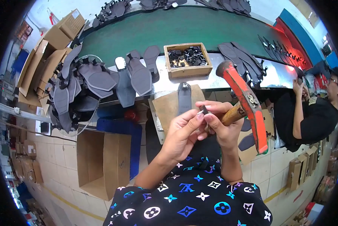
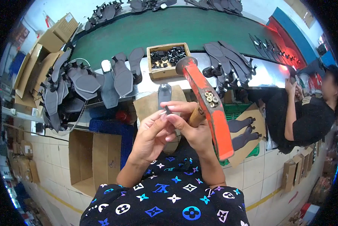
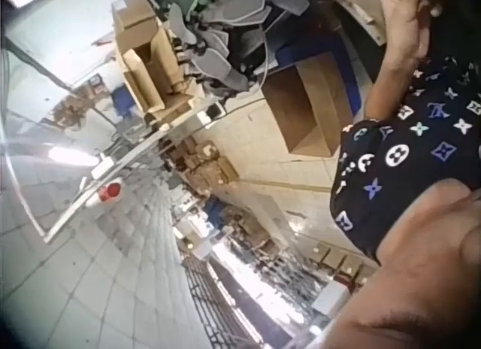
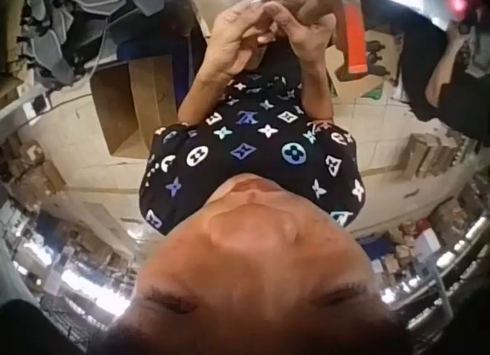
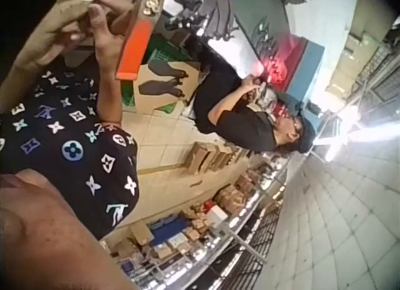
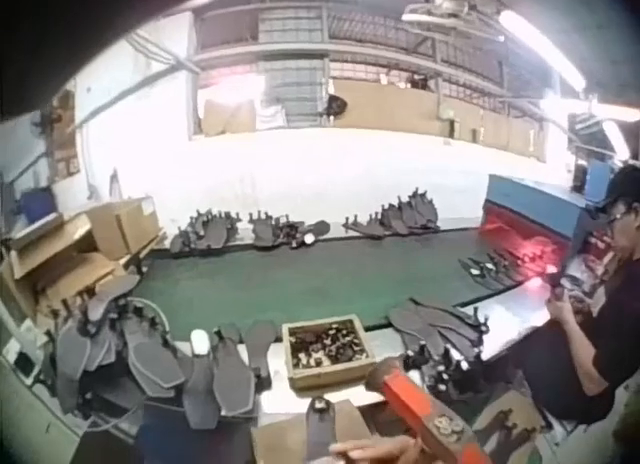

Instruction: Assembling shoe soles and heel tips using a hammer.

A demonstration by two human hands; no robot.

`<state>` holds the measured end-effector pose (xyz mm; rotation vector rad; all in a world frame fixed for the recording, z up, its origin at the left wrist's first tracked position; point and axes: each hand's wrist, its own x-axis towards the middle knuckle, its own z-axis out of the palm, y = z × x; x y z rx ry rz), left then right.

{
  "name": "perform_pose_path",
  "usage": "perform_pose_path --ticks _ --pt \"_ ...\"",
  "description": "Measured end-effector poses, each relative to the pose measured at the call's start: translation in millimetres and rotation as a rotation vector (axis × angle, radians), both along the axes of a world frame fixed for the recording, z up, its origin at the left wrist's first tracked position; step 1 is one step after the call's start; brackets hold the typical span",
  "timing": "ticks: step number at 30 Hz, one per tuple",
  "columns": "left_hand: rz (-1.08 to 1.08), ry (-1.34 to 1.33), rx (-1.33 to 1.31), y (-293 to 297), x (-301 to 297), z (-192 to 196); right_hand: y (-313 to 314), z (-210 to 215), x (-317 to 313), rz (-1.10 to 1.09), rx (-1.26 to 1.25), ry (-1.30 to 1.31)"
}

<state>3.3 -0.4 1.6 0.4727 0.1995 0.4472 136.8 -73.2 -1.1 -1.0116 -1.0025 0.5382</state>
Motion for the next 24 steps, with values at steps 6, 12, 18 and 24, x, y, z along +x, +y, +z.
perform_pose_path --ticks 6,12,18,24 --pt "0.469 0.500 1.507 49.4 -23.7 11.9 13.1 2.2 -6.1 -0.022 -0.229 0.034" --pt "0.428 0.552 1.968 65.5 -25.4 19.0 17.7 -17.0 0.3 0.011 -0.482 -0.118" --pt "0.362 0.508 1.833 86.9 -14.4 -14.0 27.3 -38.0 17.2 0.038 -0.472 0.160" --pt "0.650 0.555 1.720 132.3 32.3 -93.7 74.3 -43.3 46.0 -0.010 -0.428 -0.166"
